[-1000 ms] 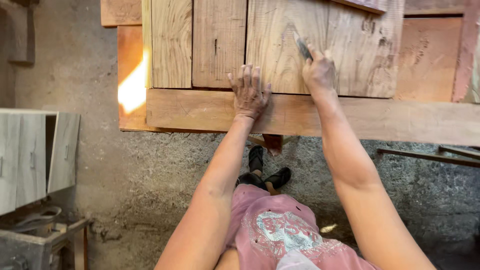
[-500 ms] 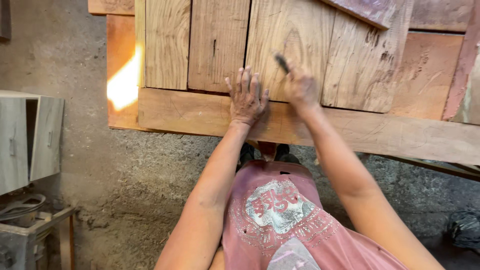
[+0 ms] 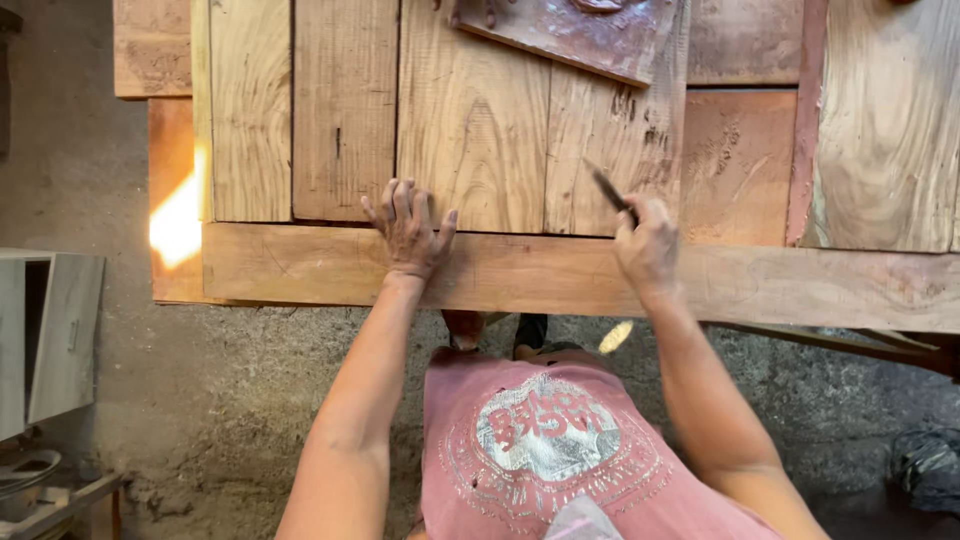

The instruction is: The person mixes wood filler in a can, then uses a small putty knife to spread filler into the seams and cracks between wooden furniture panels on a workbench. They reposition and flip boards to reach the seams, hand one board to a coworker, and continue filling the remaining seams.

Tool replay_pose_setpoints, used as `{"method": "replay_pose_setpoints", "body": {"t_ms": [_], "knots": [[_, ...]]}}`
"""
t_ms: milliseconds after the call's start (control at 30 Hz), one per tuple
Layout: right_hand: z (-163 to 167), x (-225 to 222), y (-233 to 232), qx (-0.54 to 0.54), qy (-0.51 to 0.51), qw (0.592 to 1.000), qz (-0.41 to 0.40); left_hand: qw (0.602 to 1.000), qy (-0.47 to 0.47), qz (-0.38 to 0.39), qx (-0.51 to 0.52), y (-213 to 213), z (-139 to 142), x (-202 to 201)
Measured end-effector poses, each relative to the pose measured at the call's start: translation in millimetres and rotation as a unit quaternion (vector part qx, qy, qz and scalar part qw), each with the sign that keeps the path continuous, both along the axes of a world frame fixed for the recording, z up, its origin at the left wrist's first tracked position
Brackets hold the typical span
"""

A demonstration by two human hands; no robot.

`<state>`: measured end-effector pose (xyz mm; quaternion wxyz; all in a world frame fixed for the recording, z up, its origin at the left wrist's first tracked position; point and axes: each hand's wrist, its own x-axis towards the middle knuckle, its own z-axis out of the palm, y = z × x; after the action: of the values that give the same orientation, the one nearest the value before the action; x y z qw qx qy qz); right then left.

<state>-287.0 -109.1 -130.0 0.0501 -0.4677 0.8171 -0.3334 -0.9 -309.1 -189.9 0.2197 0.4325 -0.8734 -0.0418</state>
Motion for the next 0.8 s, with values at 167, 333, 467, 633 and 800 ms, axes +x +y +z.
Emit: {"method": "replay_pose_setpoints", "body": {"t_ms": [167,333,467,633,800], "knots": [[3.6,-62.1,-3.7,0.001,0.009,0.999,-0.034,1.000,0.011,-0.013,-0.018,16.7,-1.1,-56.9],[20.9,-107.2,-58.6,-0.045,0.083,0.995,-0.033,1.000,0.005,0.001,0.020,19.5,-0.8,-61.2],[30.0,-144.5,-135.3,-0.050,0.107,0.991,-0.070,0.999,-0.019,0.012,0.028,16.5,-3.0,-58.8],[32.6,-141.3,-200.1,-0.023,0.169,0.983,-0.074,1.000,-0.022,0.014,0.018,13.5,-9.0,-61.6],[40.4,-110.6,-202.4,0.016,0.136,0.989,-0.049,0.999,-0.005,0.021,0.030,12.3,-7.4,-59.7]]}}
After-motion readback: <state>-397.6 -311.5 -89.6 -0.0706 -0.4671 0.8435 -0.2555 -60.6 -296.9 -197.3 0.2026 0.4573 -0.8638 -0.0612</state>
